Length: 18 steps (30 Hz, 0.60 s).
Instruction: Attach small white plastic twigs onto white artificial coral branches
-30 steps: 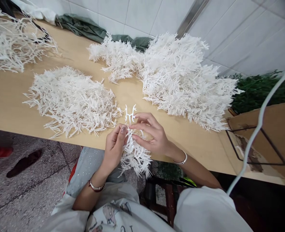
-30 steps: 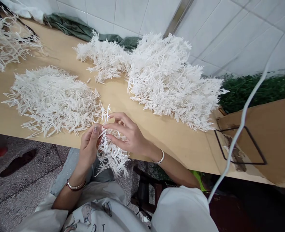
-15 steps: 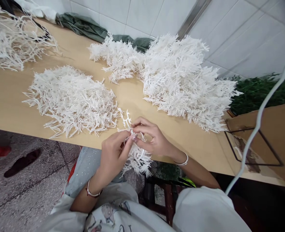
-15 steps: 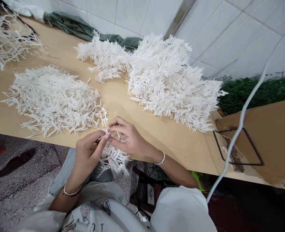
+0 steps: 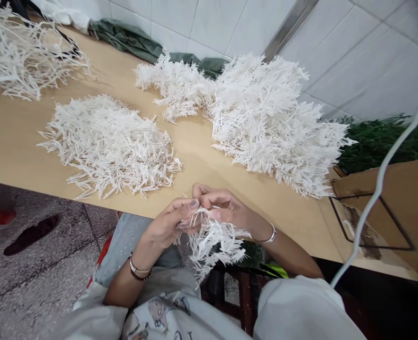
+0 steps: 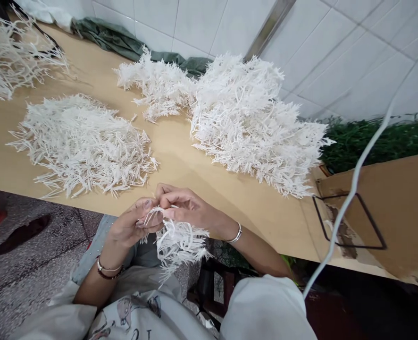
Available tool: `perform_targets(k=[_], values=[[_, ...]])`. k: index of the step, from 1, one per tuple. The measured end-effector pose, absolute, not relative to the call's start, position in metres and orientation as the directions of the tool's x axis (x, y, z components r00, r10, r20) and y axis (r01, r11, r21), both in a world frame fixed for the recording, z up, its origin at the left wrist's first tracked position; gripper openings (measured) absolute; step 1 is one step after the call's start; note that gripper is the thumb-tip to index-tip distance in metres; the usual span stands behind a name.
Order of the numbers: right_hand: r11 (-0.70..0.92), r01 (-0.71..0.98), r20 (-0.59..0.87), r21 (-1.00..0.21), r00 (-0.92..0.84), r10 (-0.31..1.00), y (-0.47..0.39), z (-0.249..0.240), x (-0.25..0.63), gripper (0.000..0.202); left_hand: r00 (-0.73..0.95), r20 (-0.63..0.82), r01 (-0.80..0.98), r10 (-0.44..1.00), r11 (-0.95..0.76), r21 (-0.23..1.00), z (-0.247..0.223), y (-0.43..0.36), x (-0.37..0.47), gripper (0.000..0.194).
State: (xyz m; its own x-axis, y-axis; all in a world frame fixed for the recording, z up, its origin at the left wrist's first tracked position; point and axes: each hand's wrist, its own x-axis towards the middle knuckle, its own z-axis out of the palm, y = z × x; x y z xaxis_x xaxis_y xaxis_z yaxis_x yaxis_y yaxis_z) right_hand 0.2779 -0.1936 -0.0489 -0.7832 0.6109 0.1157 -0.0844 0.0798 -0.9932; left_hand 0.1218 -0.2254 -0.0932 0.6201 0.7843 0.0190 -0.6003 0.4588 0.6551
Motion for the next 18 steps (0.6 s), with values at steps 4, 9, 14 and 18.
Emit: perform_targets(k=[4, 9, 14, 18], values=[[0.002, -0.199, 0.158, -0.980, -0.776, 0.611, -0.193, -0.053, 0.278, 0.037, 0.631, 0.060, -0.657, 0.773, 0.491, 0.572, -0.088, -0.223, 0.113, 0.061], [0.148, -0.084, 0.163, -0.985, -0.721, 0.674, -0.192, -0.051, 0.282, 0.033, 0.360, 0.105, -0.629, 0.927, 0.157, 0.761, -0.088, -0.227, 0.099, 0.049], [0.267, -0.031, 0.224, -0.963, -0.640, 0.735, -0.184, -0.056, 0.284, 0.029, -0.026, 0.299, 0.088, 0.954, -0.295, 0.951, -0.070, -0.220, 0.097, 0.038], [0.285, -0.023, 0.254, -0.958, -0.527, 0.811, -0.173, -0.061, 0.288, 0.025, -0.103, 0.496, 0.676, 0.862, -0.305, 0.671, -0.047, -0.188, 0.085, 0.031]])
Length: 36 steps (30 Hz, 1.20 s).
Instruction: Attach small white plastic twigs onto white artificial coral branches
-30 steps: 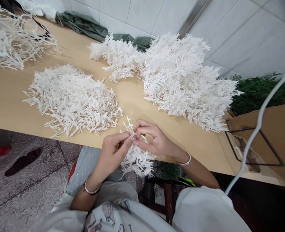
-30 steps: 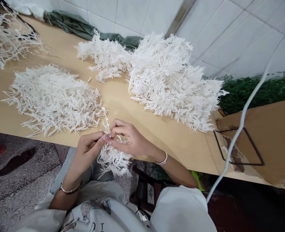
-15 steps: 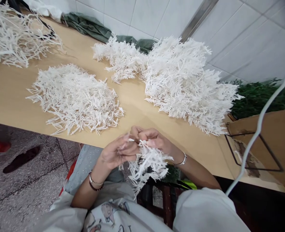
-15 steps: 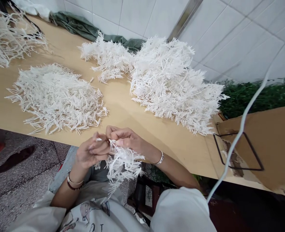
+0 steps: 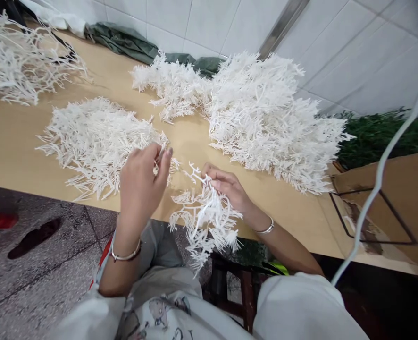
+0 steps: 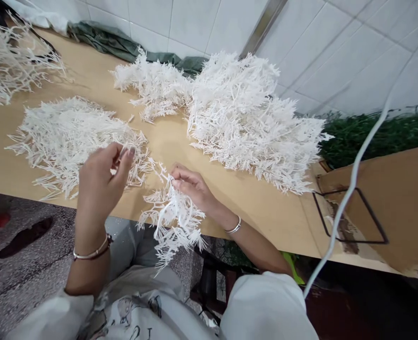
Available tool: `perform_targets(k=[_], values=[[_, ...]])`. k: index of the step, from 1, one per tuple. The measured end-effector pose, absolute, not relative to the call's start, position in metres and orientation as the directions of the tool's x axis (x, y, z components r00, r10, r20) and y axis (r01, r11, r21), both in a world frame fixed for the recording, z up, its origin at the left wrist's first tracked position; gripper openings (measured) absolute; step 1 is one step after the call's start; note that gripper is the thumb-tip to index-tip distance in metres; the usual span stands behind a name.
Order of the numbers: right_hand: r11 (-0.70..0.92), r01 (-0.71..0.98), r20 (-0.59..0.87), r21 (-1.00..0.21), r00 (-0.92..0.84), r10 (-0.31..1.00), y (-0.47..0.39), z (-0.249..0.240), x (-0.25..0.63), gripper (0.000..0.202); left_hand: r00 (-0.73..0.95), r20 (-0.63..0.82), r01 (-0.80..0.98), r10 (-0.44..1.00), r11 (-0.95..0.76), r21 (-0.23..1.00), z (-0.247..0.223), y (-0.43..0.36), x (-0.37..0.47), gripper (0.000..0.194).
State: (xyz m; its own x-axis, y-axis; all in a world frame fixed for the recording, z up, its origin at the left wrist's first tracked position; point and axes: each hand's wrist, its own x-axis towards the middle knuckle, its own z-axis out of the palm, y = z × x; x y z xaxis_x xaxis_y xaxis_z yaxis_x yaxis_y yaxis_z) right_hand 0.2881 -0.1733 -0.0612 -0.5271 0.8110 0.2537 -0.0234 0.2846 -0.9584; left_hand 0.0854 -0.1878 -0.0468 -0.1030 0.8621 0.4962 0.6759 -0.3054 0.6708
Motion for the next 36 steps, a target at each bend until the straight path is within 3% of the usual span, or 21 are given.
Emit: perform_targets(k=[3, 7, 14, 17, 20, 23, 27, 30, 33, 36], values=[[0.265, 0.003, 0.235, -0.964, -0.456, 0.858, -0.168, -0.064, 0.291, 0.025, -0.147, 0.545, 0.806, 0.825, -0.220, 0.550, -0.043, -0.162, 0.071, 0.019], [0.272, 0.010, 0.241, -0.962, -0.434, 0.868, -0.165, -0.064, 0.292, 0.025, -0.229, 0.495, 0.834, 0.838, -0.093, 0.544, -0.051, -0.144, 0.054, 0.011], [0.479, 0.059, 0.404, -0.876, -0.451, 0.796, -0.166, -0.066, 0.289, 0.024, -0.248, 0.649, 0.724, 0.719, -0.308, 0.618, -0.057, -0.149, 0.055, 0.031], [0.588, 0.097, 0.490, -0.803, -0.453, 0.745, -0.168, -0.066, 0.288, 0.022, -0.263, 0.671, 0.608, 0.693, -0.421, 0.673, -0.057, -0.169, 0.073, 0.023], [0.696, 0.151, 0.559, -0.702, -0.488, 0.670, -0.172, -0.065, 0.286, 0.015, -0.042, 0.591, 0.335, 0.806, -0.545, 0.768, -0.061, -0.194, 0.096, 0.019], [0.772, 0.208, 0.597, -0.601, -0.526, 0.606, -0.174, -0.067, 0.284, 0.010, 0.109, 0.519, 0.181, 0.848, -0.530, 0.828, -0.072, -0.210, 0.113, 0.027], [0.799, 0.295, 0.597, -0.524, -0.543, 0.591, -0.176, -0.072, 0.282, 0.010, 0.048, 0.458, 0.028, 0.888, -0.459, 0.888, -0.087, -0.214, 0.118, 0.023], [0.777, 0.295, 0.561, -0.556, -0.557, 0.613, -0.177, -0.072, 0.281, 0.010, 0.018, 0.372, -0.066, 0.928, -0.370, 0.927, -0.089, -0.213, 0.114, 0.015], [0.694, 0.249, 0.473, -0.676, -0.576, 0.667, -0.178, -0.066, 0.281, 0.011, -0.009, 0.318, -0.036, 0.948, -0.318, 0.948, -0.089, -0.213, 0.108, 0.007], [0.572, 0.169, 0.353, -0.802, -0.639, 0.683, -0.179, -0.059, 0.282, 0.013, 0.076, 0.243, -0.101, 0.967, -0.235, 0.967, -0.089, -0.215, 0.105, 0.013]])
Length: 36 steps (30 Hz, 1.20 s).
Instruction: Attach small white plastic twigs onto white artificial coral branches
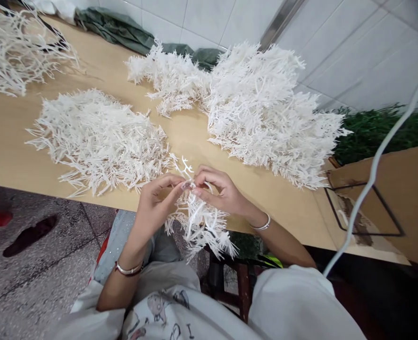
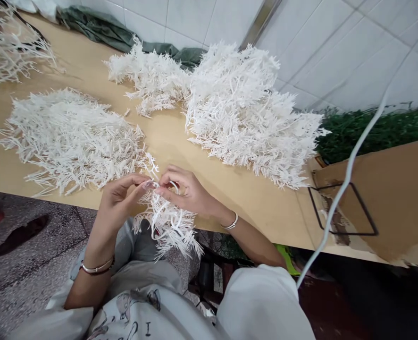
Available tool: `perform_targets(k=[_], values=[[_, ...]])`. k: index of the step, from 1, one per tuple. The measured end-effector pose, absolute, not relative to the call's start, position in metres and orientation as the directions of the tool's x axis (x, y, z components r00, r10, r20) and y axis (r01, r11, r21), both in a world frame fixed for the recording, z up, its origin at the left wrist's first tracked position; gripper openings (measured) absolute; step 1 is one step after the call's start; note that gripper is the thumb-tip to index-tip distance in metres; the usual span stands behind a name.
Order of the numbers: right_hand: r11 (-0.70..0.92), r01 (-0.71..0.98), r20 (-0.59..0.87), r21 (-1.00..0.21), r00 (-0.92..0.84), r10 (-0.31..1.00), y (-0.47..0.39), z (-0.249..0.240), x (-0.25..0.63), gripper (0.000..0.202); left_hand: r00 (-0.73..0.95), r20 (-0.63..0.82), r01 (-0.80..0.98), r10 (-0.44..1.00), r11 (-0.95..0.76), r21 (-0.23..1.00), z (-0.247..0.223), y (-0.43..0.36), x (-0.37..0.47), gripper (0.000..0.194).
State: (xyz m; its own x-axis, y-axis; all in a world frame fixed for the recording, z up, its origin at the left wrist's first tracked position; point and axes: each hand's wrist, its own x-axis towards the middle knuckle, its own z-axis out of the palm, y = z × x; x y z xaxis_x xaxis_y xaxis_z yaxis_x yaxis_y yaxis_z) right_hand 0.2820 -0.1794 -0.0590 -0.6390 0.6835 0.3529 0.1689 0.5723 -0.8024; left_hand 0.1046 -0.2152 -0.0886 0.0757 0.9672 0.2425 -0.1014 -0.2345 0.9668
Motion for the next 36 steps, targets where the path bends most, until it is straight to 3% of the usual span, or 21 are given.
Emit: perform_targets(k=[5, 11, 16, 19, 23, 27, 30, 32, 36], values=[[0.376, 0.061, 0.227, -0.925, -0.705, 0.672, -0.183, -0.053, 0.283, 0.023, 0.307, 0.076, -0.408, 0.949, 0.059, 0.911, -0.091, -0.219, 0.106, 0.023], [0.189, -0.002, 0.135, -0.982, -0.708, 0.694, -0.188, -0.052, 0.283, 0.027, 0.394, -0.065, -0.528, 0.917, 0.284, 0.800, -0.094, -0.219, 0.110, 0.028], [0.091, -0.117, 0.147, -0.989, -0.709, 0.690, -0.187, -0.054, 0.284, 0.027, 0.422, -0.024, -0.570, 0.906, 0.286, 0.770, -0.091, -0.214, 0.101, 0.031], [0.101, -0.125, 0.161, -0.987, -0.735, 0.659, -0.188, -0.054, 0.284, 0.027, 0.337, 0.063, -0.563, 0.940, 0.147, 0.813, -0.088, -0.213, 0.093, 0.033], [0.181, -0.011, 0.136, -0.983, -0.710, 0.691, -0.187, -0.055, 0.281, 0.021, 0.038, 0.234, -0.322, 0.971, -0.210, 0.923, -0.084, -0.212, 0.089, 0.023], [0.330, 0.048, 0.244, -0.943, -0.573, 0.782, -0.179, -0.061, 0.279, 0.022, -0.266, 0.402, 0.123, 0.876, -0.383, 0.916, -0.074, -0.200, 0.077, 0.012], [0.438, 0.115, 0.351, -0.892, -0.437, 0.828, -0.175, -0.065, 0.279, 0.021, -0.374, 0.559, 0.493, 0.740, -0.352, 0.796, -0.068, -0.180, 0.054, 0.019], [0.505, 0.168, 0.427, -0.847, -0.350, 0.834, -0.175, -0.065, 0.280, 0.016, -0.333, 0.610, 0.675, 0.719, -0.270, 0.687, -0.068, -0.165, 0.036, 0.025], [0.567, 0.250, 0.512, -0.785, -0.254, 0.821, -0.177, -0.064, 0.281, 0.012, -0.312, 0.600, 0.767, 0.737, -0.177, 0.616, -0.071, -0.144, 0.016, 0.027]])
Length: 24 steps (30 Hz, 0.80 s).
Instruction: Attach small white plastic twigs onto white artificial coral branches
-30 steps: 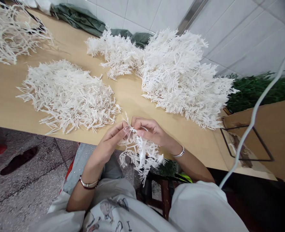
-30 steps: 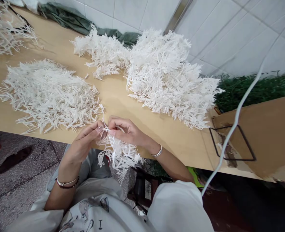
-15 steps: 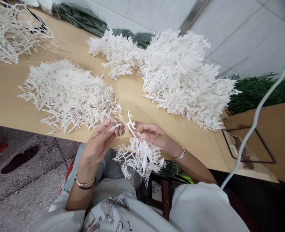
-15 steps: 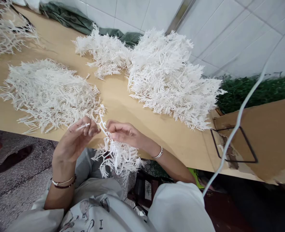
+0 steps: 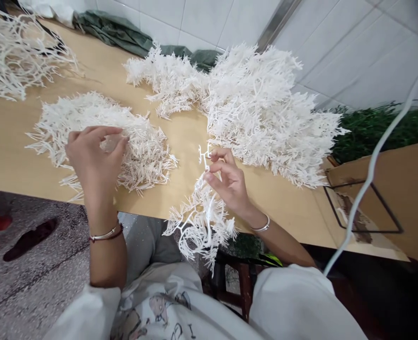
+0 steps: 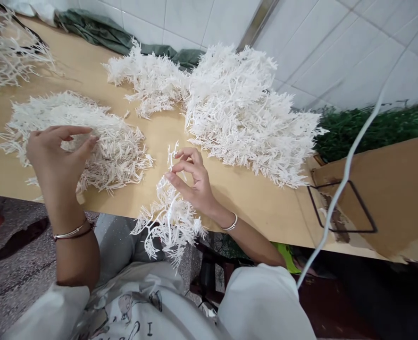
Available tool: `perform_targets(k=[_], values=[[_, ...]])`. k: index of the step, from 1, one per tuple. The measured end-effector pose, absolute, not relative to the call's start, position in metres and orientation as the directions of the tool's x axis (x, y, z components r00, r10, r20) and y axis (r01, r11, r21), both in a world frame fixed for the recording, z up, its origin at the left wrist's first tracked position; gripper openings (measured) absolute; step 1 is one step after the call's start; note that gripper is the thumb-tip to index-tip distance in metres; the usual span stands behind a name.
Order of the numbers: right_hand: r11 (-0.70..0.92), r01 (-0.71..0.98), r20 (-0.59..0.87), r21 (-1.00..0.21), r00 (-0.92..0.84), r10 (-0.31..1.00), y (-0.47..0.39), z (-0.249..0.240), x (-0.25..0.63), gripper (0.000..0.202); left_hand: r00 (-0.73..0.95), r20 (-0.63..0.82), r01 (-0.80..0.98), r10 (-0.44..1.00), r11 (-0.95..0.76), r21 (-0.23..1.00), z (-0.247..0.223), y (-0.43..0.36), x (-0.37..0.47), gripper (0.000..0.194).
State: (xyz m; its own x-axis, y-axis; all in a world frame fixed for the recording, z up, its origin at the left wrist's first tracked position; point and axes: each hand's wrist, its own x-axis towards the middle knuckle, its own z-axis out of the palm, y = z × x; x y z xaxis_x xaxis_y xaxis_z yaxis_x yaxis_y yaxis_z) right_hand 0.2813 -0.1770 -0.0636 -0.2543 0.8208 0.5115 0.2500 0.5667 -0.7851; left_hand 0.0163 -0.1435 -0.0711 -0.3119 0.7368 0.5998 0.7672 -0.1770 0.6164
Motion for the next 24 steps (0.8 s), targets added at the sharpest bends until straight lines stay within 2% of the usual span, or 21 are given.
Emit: perform_targets(k=[4, 6, 7, 9, 11, 14, 18, 24], values=[[0.538, 0.261, 0.485, -0.802, -0.243, 0.840, -0.176, -0.065, 0.283, 0.014, -0.388, 0.682, 0.730, 0.620, -0.245, 0.639, -0.064, -0.151, 0.032, 0.029], [0.541, 0.267, 0.493, -0.797, -0.229, 0.839, -0.176, -0.066, 0.282, 0.014, -0.379, 0.737, 0.700, 0.560, -0.348, 0.624, -0.061, -0.166, 0.050, 0.025], [0.547, 0.265, 0.498, -0.794, -0.231, 0.836, -0.176, -0.065, 0.282, 0.014, -0.321, 0.739, 0.645, 0.592, -0.434, 0.628, -0.061, -0.176, 0.061, 0.021], [0.553, 0.256, 0.496, -0.793, -0.255, 0.830, -0.177, -0.064, 0.281, 0.014, -0.098, 0.650, 0.364, 0.753, -0.581, 0.728, -0.065, -0.195, 0.081, 0.017], [0.550, 0.258, 0.480, -0.795, -0.287, 0.829, -0.179, -0.063, 0.279, 0.016, 0.163, 0.456, 0.083, 0.875, -0.473, 0.877, -0.072, -0.210, 0.097, 0.022], [0.540, 0.283, 0.454, -0.793, -0.317, 0.833, -0.180, -0.063, 0.278, 0.019, 0.329, 0.275, -0.032, 0.904, -0.280, 0.959, -0.082, -0.220, 0.111, 0.027], [0.527, 0.296, 0.428, -0.797, -0.341, 0.837, -0.182, -0.064, 0.279, 0.018, 0.421, 0.195, -0.140, 0.886, -0.149, 0.979, -0.084, -0.218, 0.113, 0.034], [0.516, 0.269, 0.377, -0.813, -0.433, 0.819, -0.182, -0.062, 0.279, 0.020, 0.422, 0.140, -0.266, 0.896, -0.026, 0.964, -0.083, -0.212, 0.110, 0.035]])
